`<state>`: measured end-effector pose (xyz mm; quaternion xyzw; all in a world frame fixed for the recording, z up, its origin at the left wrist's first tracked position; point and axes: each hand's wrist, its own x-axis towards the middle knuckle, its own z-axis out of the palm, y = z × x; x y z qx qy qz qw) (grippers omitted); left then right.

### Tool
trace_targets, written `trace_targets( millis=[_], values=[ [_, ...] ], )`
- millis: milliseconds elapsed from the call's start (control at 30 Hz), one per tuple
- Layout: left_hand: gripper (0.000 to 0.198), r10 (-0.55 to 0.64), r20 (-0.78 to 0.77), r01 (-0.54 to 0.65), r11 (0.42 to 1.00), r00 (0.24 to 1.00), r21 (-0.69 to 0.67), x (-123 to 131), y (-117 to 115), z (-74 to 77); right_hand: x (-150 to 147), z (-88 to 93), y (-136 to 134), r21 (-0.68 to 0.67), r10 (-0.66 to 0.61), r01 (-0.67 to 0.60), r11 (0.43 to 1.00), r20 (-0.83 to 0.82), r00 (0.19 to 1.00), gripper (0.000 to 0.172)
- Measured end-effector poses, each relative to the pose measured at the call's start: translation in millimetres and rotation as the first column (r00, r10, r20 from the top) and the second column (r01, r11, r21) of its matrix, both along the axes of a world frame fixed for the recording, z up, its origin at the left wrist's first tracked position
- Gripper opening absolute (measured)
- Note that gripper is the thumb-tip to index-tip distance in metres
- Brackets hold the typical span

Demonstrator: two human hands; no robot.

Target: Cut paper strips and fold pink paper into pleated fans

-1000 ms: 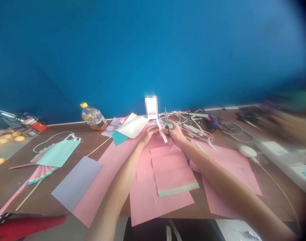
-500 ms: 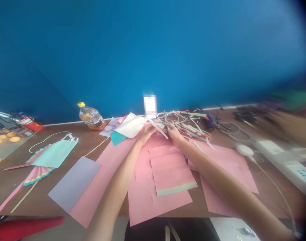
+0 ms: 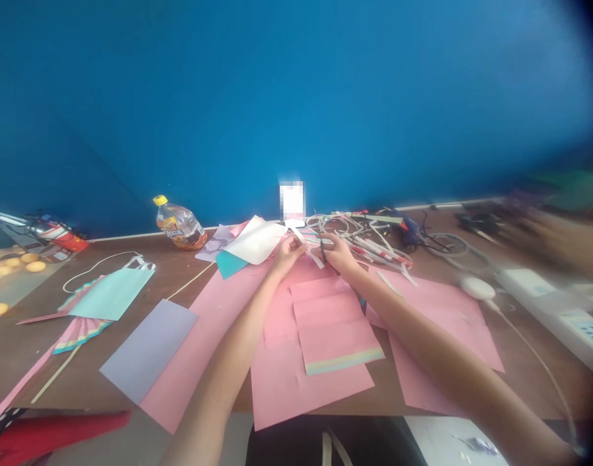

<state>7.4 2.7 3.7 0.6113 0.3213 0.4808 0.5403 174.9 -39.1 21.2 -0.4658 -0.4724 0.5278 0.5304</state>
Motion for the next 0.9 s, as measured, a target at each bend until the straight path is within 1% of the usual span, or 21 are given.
trace_targets(
  millis=[100,200,300,433,567,733,800,900],
  values=[
    [0.035,0.009,0.003,-0.009,1.000,1.000,0.014,1.7,0.2,-0.1,-1.3,-3.1,0.3,0.012,0.002,-0.003,1.000,0.015,1.000,0.056],
    [0.044,0.050,0.043,-0.051,0.999,0.998,0.016,2.8,1.2,-1.5,-3.0,-4.9,-0.1,0.000,-0.022,0.022,1.000,0.035,0.999,0.053],
    [0.045,0.086,0.077,-0.086,0.996,0.993,0.009,2.5,2.2,-3.4,-4.9,-5.3,-1.7,0.000,-0.031,0.031,1.000,0.038,0.999,0.052],
    [0.039,0.109,0.032,-0.110,0.993,0.993,0.034,1.3,1.7,-4.1,-6.7,-6.1,-3.2,0.017,-0.027,0.026,1.000,0.042,0.999,0.050],
    [0.052,0.108,-0.021,-0.109,0.994,0.994,-0.011,-0.3,1.0,-2.8,-6.8,-6.2,-4.4,0.030,-0.029,0.027,0.999,0.053,0.998,0.050],
    [0.050,0.160,0.008,-0.160,0.987,0.987,0.006,-2.0,1.5,-1.5,-6.1,-5.3,-5.9,0.019,-0.018,0.017,1.000,0.065,0.998,0.050],
    [0.053,0.158,0.023,-0.158,0.987,0.987,0.010,-1.7,1.2,-1.0,-6.1,-5.9,-5.6,0.021,-0.016,0.015,1.000,0.075,0.997,0.049],
    [0.063,0.126,0.031,-0.126,0.992,0.992,-0.001,-0.4,-0.4,0.4,-5.9,-8.0,-4.3,0.023,-0.019,0.017,1.000,0.071,0.997,0.047]
  ],
)
